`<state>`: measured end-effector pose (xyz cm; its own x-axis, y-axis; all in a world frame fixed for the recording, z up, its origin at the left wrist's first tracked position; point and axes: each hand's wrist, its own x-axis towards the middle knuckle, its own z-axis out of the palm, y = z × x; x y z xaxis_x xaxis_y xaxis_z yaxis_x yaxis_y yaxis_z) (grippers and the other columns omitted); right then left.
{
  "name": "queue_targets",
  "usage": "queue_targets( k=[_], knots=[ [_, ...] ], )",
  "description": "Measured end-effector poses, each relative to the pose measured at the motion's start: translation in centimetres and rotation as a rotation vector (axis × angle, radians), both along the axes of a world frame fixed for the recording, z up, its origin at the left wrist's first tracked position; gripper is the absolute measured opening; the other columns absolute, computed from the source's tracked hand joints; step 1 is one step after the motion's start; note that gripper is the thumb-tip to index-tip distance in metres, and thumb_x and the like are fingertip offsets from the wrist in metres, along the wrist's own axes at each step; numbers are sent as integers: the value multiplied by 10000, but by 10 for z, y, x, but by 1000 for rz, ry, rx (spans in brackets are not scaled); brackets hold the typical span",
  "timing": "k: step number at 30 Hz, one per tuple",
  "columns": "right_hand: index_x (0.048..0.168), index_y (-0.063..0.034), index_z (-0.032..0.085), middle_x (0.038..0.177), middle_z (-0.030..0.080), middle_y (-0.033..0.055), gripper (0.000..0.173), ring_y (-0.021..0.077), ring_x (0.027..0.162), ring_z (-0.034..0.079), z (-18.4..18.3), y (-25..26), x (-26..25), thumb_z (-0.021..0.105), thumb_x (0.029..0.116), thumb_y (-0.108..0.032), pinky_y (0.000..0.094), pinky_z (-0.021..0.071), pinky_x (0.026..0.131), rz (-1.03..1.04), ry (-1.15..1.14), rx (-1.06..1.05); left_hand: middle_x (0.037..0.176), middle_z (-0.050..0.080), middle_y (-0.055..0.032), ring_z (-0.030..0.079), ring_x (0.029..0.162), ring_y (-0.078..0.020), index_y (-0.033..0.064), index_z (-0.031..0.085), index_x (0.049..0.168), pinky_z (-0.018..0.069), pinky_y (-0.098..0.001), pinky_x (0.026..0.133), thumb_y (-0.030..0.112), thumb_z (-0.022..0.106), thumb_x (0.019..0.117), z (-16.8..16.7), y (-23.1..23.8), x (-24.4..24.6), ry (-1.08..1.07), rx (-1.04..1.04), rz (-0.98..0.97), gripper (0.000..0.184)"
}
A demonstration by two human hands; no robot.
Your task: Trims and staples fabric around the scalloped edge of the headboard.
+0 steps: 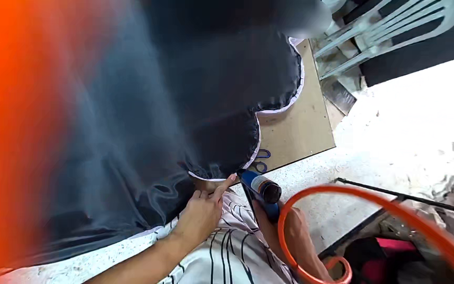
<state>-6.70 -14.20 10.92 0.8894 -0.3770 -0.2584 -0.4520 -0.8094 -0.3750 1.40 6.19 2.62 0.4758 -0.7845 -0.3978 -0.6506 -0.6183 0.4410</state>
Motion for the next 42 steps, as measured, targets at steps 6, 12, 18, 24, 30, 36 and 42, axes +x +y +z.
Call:
queue_targets(
  k=[6,12,18,24,30,36,42],
  knots=[
    [899,-234,731,689,672,-112,297,18,624,654,9,23,-3,653,947,-517,308,580,567,-112,37,98,1665,332,70,664,1010,-279,134,642,1296,548,-454,798,57,454,1013,-2,5,9,11,196,-89,348],
    [878,-207,720,660,653,-91,308,35,600,645,0,41,-1,621,952,-489,311,562,548,-108,29,45,1645,368,5,638,1075,-329,82,651,1294,546,-471,826,18,506,971,2,2,15,52,291,-124,359],
    [859,-222,720,648,645,-104,306,16,586,632,3,59,-7,632,944,-502,295,550,527,-166,8,21,1542,477,-122,627,1061,-377,29,619,1309,548,-477,788,-41,436,970,3,2,14,-4,304,-170,391],
    [875,-204,713,628,628,-106,303,14,560,611,-4,78,-7,632,949,-486,284,528,500,-165,-30,-4,1625,393,-55,617,1128,-376,47,577,1376,541,-498,831,-8,447,987,1,2,17,-2,295,-196,413],
    [867,-213,712,634,634,-89,362,61,563,626,6,73,-5,628,941,-557,346,549,519,-276,70,111,1632,368,-121,609,1148,-419,19,500,1458,537,-546,852,27,441,1013,6,1,27,63,268,-293,449],
    [960,-140,715,662,673,27,366,194,541,663,19,-27,-8,613,983,-491,461,599,528,-413,17,195,1352,656,23,591,1297,-165,187,680,1285,490,-399,1110,260,489,1072,13,43,35,-17,-434,-39,295],
    [1364,-153,651,958,744,162,498,370,843,721,-52,-140,32,703,888,-288,642,565,721,-86,41,-230,1614,430,-52,388,1499,-252,151,520,1511,362,-508,1212,511,526,1022,-6,77,20,-348,-326,439,608]
  ],
)
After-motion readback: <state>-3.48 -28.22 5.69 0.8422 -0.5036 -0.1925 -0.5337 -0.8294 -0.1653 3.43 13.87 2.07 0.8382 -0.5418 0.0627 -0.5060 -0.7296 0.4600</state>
